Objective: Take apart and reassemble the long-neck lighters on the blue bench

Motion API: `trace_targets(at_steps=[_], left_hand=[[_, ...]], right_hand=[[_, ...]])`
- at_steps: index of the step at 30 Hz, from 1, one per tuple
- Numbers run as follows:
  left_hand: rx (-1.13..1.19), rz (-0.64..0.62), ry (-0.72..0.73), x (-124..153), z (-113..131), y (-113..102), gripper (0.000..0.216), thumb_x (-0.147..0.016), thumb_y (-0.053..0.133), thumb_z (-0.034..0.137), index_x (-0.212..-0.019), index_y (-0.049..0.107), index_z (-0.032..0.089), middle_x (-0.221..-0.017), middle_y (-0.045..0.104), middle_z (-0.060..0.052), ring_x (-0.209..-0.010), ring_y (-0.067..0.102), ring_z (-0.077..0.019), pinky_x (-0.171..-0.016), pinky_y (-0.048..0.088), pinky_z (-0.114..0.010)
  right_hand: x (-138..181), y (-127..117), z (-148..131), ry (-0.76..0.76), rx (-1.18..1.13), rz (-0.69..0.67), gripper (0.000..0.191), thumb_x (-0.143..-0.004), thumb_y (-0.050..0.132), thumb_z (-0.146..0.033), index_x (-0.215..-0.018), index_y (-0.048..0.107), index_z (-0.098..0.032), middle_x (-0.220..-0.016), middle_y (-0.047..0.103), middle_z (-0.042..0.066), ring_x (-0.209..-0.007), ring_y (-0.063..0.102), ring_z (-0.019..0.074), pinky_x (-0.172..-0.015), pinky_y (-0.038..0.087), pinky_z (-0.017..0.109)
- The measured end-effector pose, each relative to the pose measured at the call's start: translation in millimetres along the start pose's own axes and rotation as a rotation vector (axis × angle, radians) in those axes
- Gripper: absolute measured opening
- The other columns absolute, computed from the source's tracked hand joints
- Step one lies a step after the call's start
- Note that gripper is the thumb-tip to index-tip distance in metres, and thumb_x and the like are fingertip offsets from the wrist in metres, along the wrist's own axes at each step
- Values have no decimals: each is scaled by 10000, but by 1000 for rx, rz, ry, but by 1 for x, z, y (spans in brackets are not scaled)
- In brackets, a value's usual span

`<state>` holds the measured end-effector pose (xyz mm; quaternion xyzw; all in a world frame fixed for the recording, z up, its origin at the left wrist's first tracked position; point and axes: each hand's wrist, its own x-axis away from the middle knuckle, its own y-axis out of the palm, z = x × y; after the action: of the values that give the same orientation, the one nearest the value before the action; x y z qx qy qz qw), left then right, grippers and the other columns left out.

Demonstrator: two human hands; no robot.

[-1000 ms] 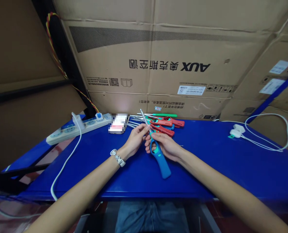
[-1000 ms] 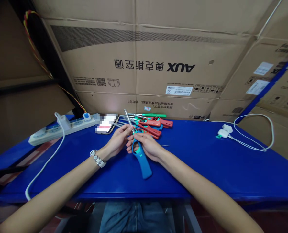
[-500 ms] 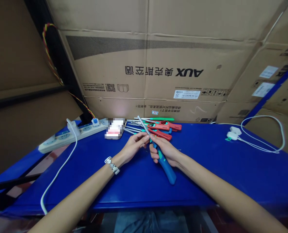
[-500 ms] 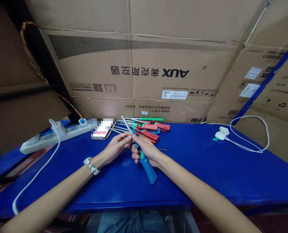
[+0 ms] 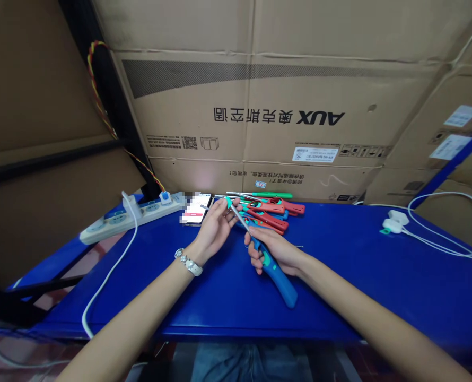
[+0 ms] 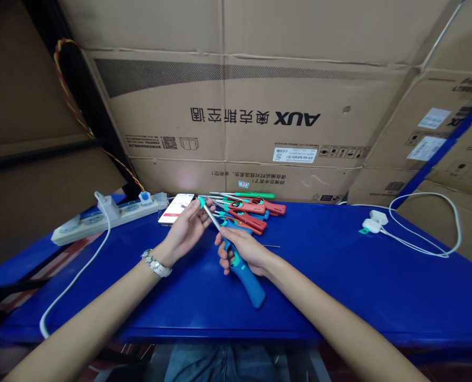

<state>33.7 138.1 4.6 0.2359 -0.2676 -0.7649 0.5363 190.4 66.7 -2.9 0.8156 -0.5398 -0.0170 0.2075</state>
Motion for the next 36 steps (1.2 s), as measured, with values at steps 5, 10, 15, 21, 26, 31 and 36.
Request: trace_targets(at_steps=[5,10,15,21,26,31,36], left_hand=[[118,-23,-180,-1,6,5,225,-884,544,382,-869,608,167,-813,665,-65,-797,664,-196,-786,540,-351],[153,-74,-279,-7,19,17,281,-904,399,339,-707,521,180,-606,480,-12,-621,568,-168,-742,549,-369],[209,-28,-249,-15,20,23,241,-853,357,174,-620,413,195,-560,321,29,-523,437,-121,-684,538,-318],[264,46,-152,-18,19,23,237,-821,347,108,-605,380,200,-550,291,29,-528,429,-119,-658,519,-289],[264,37,-209,-12,11,20,174,-835,390,188,-723,523,177,-594,455,-5,-591,517,-151,-740,546,-364],[279,-51,-314,-4,10,18,291,-890,375,312,-634,449,193,-568,429,1,-555,506,-143,-670,544,-338],[368,-101,-224,-5,20,19,319,-902,313,246,-587,337,199,-526,325,41,-509,452,-109,-645,512,-286]], right_hand=[[-2,0,5,26,20,28,315,-896,600,-483,-869,551,-173,-534,554,-38,-413,534,117,-400,511,242],[-2,1,6,0,22,43,316,-889,610,-485,-873,552,-175,-534,553,-40,-415,538,119,-401,516,246],[-1,-1,2,-2,30,56,301,-904,595,-466,-856,548,-173,-538,552,-36,-418,544,120,-401,520,246],[0,-2,-3,38,87,51,265,-941,546,-415,-852,558,-165,-540,575,-17,-428,557,124,-407,536,251],[1,-3,-3,37,94,67,258,-956,519,-401,-857,559,-166,-535,567,-17,-420,556,126,-401,537,252],[0,-3,-1,32,125,63,274,-944,533,-422,-855,561,-165,-532,569,-17,-422,565,127,-400,543,251],[1,-1,-1,18,146,29,280,-933,542,-430,-856,567,-162,-539,572,-18,-426,569,127,-406,546,252]])
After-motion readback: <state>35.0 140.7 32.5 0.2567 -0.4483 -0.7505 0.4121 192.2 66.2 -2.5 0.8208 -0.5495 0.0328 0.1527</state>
